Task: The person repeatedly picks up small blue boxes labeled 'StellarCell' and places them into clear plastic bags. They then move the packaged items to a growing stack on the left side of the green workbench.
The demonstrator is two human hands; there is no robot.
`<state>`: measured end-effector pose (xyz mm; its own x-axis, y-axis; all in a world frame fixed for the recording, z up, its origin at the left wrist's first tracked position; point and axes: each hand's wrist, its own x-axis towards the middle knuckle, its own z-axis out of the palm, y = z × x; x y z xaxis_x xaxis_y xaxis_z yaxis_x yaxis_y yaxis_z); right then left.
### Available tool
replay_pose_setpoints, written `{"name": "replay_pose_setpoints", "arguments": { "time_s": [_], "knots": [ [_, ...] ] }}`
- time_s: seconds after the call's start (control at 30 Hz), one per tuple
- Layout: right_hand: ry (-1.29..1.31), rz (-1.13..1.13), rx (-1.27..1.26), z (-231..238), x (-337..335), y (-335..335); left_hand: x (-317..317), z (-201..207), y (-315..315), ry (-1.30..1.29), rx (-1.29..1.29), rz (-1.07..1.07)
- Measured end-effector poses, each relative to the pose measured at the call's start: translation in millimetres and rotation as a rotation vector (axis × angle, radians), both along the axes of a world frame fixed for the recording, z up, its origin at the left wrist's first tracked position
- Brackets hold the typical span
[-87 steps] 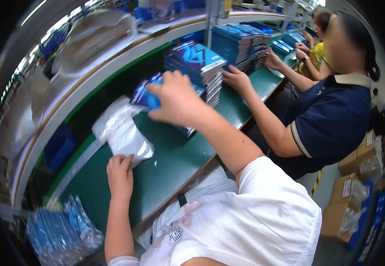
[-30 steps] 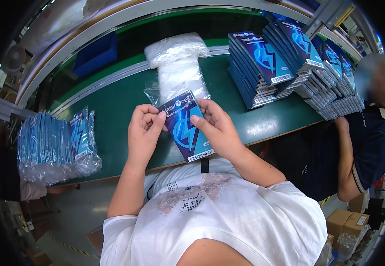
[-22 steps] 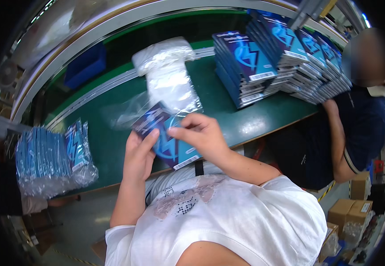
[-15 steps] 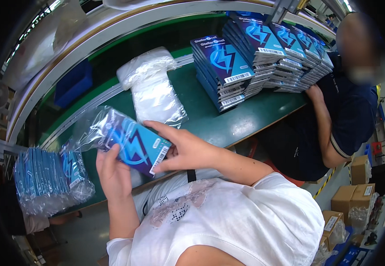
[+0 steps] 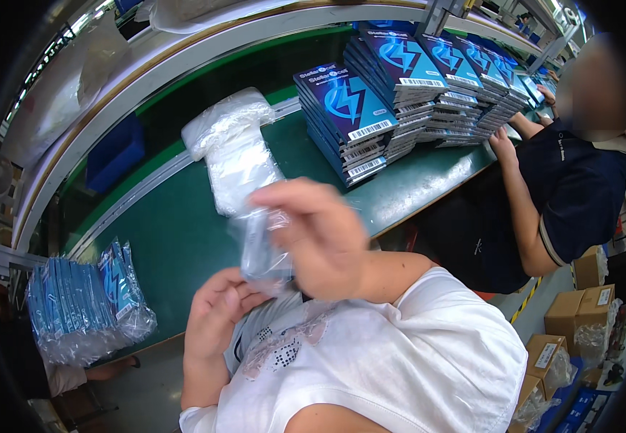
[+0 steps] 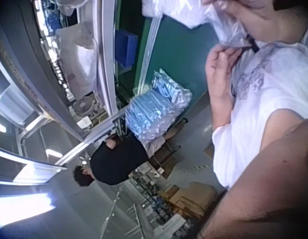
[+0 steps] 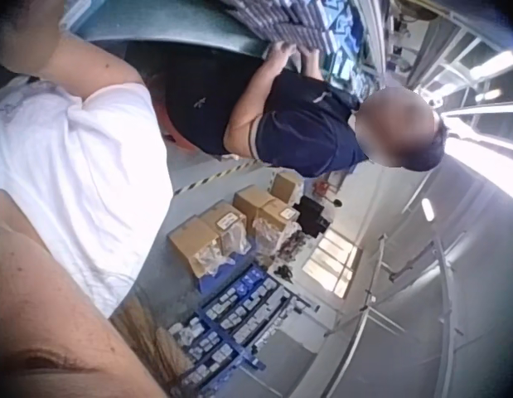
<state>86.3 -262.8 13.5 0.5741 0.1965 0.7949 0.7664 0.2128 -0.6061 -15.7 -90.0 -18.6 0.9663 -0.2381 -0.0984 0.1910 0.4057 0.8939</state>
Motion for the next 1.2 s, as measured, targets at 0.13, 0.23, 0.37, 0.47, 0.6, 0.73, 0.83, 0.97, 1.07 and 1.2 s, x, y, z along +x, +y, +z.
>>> {"name": "replay_pose_setpoints", "arguments": {
  "time_s": [0.13,0.23,0.37,0.47,0.6,0.73,0.83,0.97,1.07,1.2],
  "knots": [
    [-0.067,0.506,-0.432,-27.0,-14.8,36.4,3.6,9.1,-11.7,0.151,-0.529,0.282],
    [-0.210,0.548,-0.482,-26.0,-20.5,41.4,-0.3,-14.1,13.9,0.287,-0.308,0.528],
    [-0.056,0.522,-0.301,-31.0,-8.0,30.5,-5.3,3.9,34.5,0.037,0.222,1.122],
    [0.010,0.355,-0.254,-27.1,8.5,10.1,-10.7,0.9,73.9,-0.239,0.806,1.350],
    [-0.003,0.191,-0.250,-3.7,21.7,-10.7,-26.1,-35.0,131.0,0.032,1.973,1.020],
    [0.052,0.138,-0.283,1.7,23.1,-31.0,-23.5,-37.8,151.2,0.113,1.910,1.086],
    [0.223,0.141,-0.321,-21.6,16.5,-45.8,-2.2,-14.8,112.9,-0.250,1.793,1.105],
    [0.477,0.203,-0.469,-56.9,-8.2,-53.3,34.8,-2.4,35.3,-0.534,1.465,0.756],
    [0.415,0.058,-0.482,-64.6,-11.9,-51.0,59.1,-31.4,7.1,-0.676,1.425,0.470],
    [0.149,-0.143,-0.374,-39.0,3.9,-59.3,88.8,-45.1,-6.8,-0.876,1.582,0.328]
  ]
}}
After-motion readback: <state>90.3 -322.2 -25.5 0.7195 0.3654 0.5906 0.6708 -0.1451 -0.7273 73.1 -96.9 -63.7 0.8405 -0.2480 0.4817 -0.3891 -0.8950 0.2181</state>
